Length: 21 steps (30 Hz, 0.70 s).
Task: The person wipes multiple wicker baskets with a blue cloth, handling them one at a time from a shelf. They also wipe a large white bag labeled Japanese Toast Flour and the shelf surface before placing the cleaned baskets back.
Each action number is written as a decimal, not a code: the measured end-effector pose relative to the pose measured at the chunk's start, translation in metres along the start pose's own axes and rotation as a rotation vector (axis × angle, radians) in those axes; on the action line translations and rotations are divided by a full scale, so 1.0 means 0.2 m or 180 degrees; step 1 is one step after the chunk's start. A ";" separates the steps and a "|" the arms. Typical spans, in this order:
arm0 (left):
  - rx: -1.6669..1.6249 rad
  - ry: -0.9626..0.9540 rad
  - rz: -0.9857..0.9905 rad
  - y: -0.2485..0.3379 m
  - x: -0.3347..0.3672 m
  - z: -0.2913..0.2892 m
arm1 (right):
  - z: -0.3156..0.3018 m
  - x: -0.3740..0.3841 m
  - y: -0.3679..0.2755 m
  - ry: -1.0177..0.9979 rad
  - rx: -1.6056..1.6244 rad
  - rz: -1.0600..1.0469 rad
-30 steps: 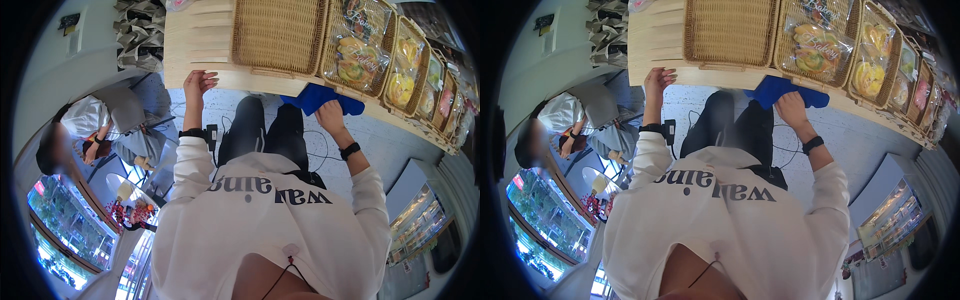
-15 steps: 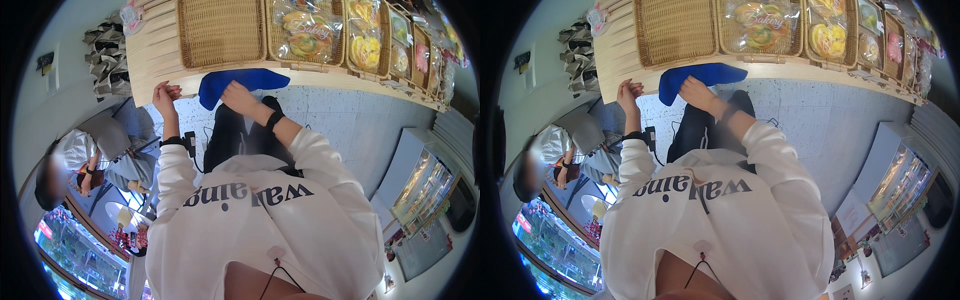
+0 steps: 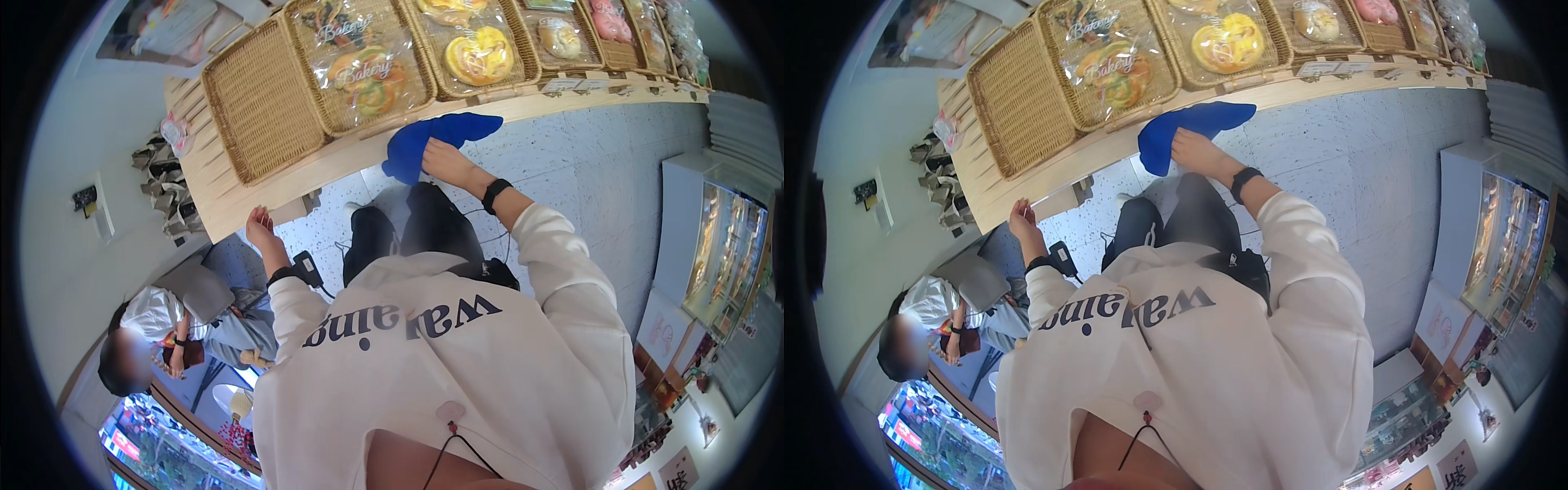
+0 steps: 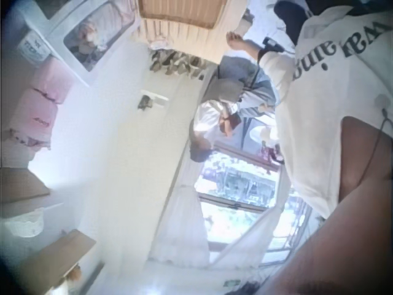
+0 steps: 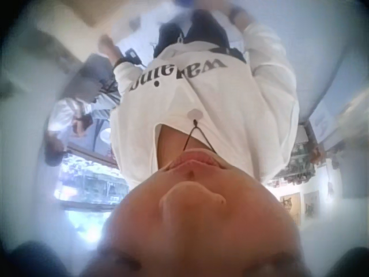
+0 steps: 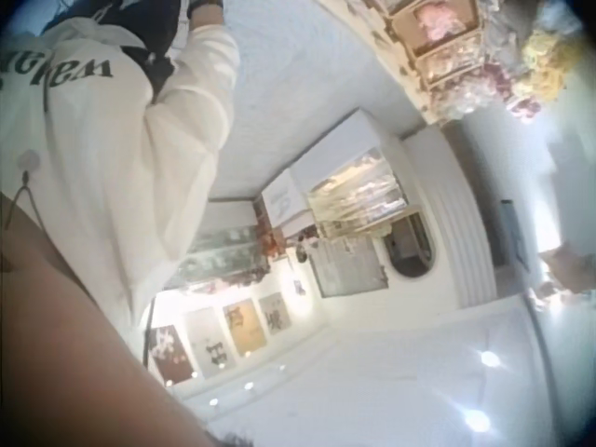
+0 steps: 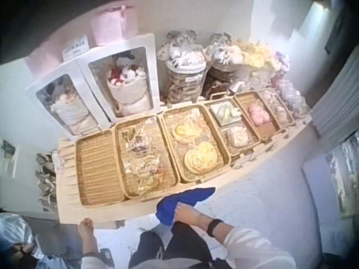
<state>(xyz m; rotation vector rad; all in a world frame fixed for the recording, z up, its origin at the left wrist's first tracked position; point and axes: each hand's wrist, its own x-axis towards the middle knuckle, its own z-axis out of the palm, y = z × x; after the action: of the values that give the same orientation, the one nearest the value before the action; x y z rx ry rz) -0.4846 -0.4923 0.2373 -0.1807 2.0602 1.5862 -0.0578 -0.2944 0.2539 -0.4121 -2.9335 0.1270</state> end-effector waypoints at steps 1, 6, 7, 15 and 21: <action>-0.0043 0.0015 -0.0047 -0.01 -0.03 0.03 | -0.02 -0.07 0.04 -0.0311 -0.0025 0.0094; -0.0111 -0.0060 -0.0342 -0.04 -0.09 0.14 | -0.17 -0.37 0.26 -0.0455 0.0096 0.0636; -0.0143 -0.0158 -0.0310 -0.06 -0.12 0.15 | -0.18 -0.45 0.29 -0.0525 0.0043 0.0740; -0.0381 -0.0401 -0.0512 0.00 -0.31 0.22 | -0.16 -0.96 0.61 -0.0401 -0.0237 0.1308; -0.0257 -0.0265 -0.0102 0.02 -0.42 0.11 | -0.42 -1.10 0.58 0.0729 0.0277 0.3603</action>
<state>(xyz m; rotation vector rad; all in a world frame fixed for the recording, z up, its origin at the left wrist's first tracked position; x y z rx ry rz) -0.4085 -0.4871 0.2774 -0.1731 1.9227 1.6311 0.1971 -0.2403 0.2890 -1.8365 -2.1087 0.3094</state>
